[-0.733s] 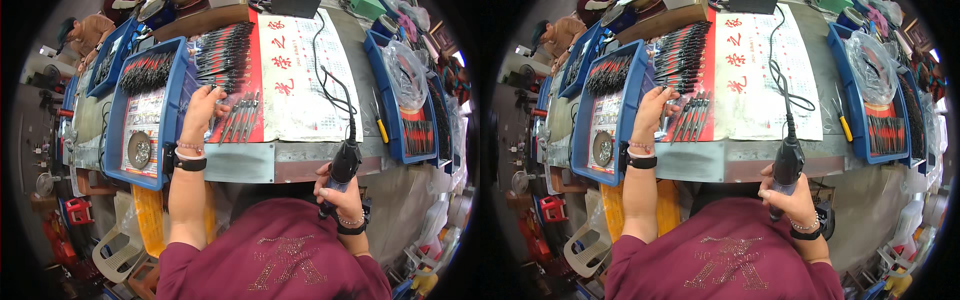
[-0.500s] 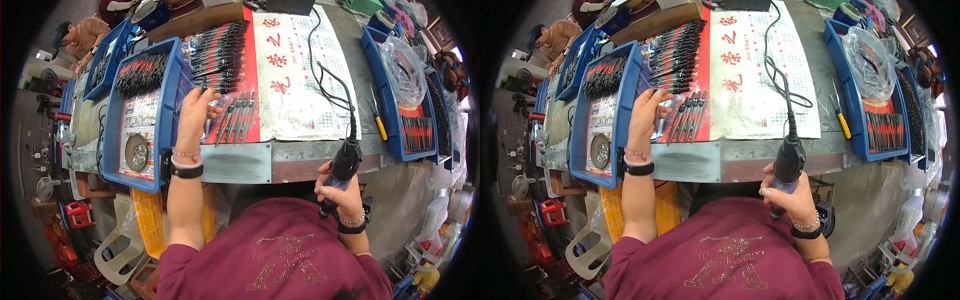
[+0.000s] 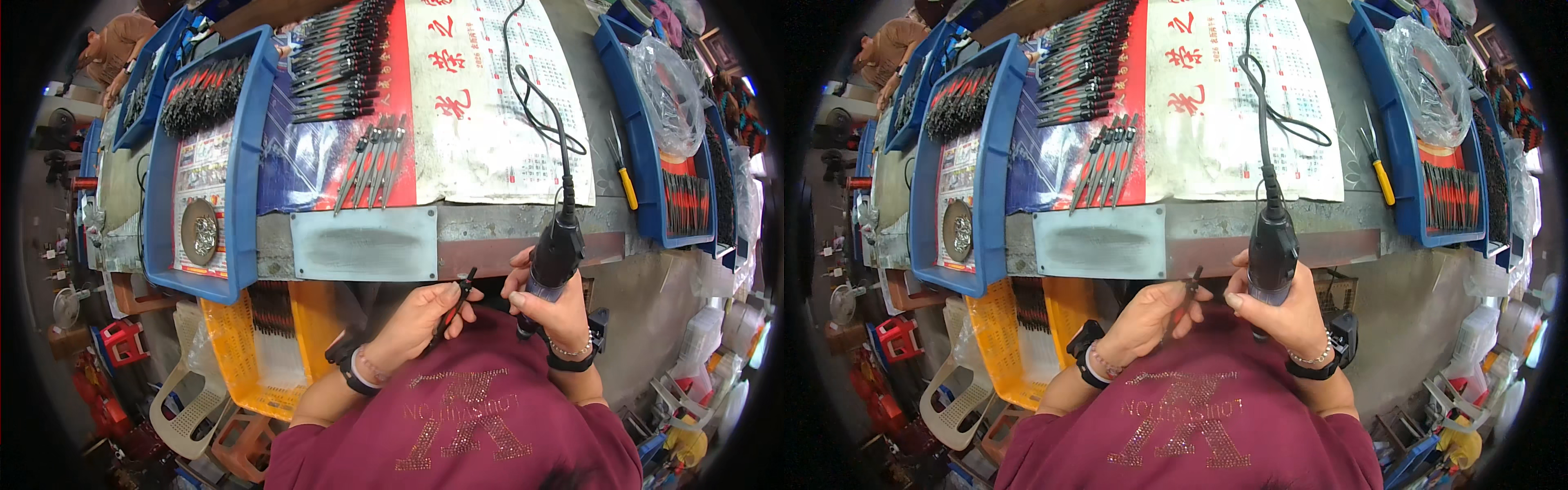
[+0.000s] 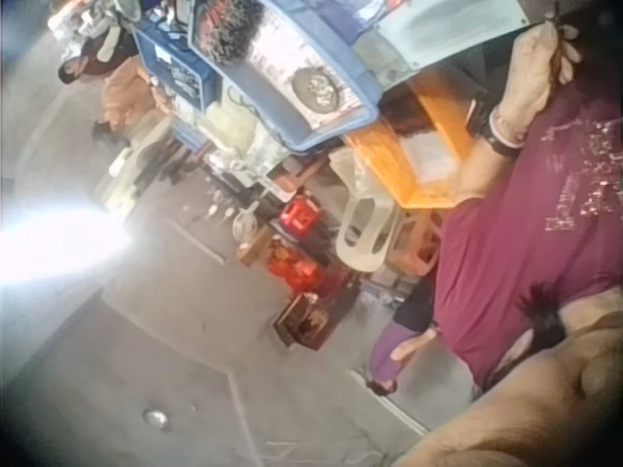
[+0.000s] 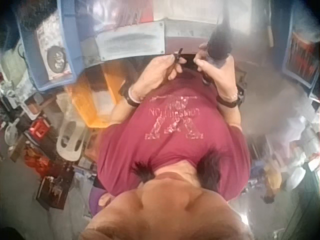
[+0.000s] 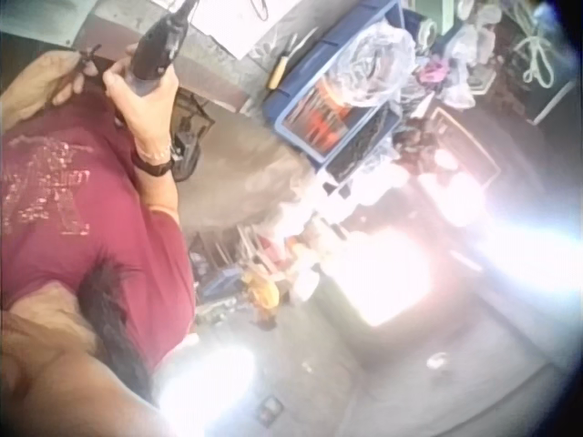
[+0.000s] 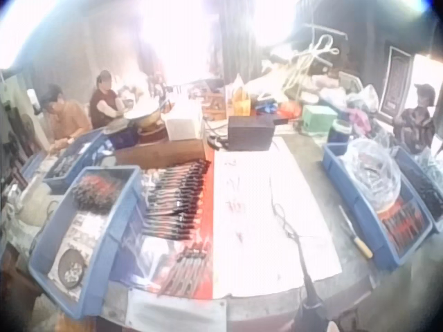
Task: The person uses a rotary tool to grind the ends of small metal rods one at a time, then places each finished rod on the table. The person repeats this process for several rods, occasionally using a screwdriver to adjust or inspect the parts.
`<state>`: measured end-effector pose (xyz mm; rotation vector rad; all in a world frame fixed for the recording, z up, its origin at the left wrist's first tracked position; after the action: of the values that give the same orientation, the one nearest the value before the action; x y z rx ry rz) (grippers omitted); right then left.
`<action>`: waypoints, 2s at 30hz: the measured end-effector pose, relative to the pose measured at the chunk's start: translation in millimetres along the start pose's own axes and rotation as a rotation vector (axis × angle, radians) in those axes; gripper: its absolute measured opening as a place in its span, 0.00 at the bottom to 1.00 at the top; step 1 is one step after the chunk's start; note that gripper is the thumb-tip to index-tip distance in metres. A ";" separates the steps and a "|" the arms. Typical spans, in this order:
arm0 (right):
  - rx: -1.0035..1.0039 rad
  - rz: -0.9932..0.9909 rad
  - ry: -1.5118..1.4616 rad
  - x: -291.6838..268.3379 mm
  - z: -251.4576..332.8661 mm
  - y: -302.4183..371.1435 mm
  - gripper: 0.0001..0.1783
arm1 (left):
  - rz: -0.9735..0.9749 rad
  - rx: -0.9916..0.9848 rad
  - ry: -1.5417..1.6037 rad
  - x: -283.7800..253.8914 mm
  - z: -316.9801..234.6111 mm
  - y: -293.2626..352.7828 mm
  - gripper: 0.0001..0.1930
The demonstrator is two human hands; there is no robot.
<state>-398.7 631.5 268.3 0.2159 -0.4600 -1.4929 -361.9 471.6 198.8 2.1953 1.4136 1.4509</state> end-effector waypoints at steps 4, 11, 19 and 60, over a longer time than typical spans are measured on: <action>0.023 -0.007 -0.004 1.5 -5.9 -1.1 0.23 | 0.008 -0.077 0.187 -2.4 22.8 -5.9 0.21; -0.008 -0.006 0.066 8.2 -11.1 -15.0 0.23 | 0.047 -0.099 0.352 -3.3 30.3 -15.1 0.21; 0.091 0.080 0.130 23.6 -22.4 -30.0 0.27 | 0.014 -0.063 0.519 -3.0 32.1 -16.7 0.21; -0.925 0.485 0.075 62.0 94.7 25.2 0.31 | -0.110 0.118 0.249 0.9 21.6 -9.6 0.11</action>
<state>-415.1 585.7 373.5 -0.5359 0.2560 -1.0789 -350.9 484.9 182.7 2.0193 1.7103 1.6879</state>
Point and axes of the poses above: each hand's wrist, its own y-axis away from the middle knuckle, its own x-axis out of the palm, z = x × y, the point moved 8 cm from there along -y, towards the middle knuckle, and after that the axes turned 3 degrees about -z, right-handed, at the moved point
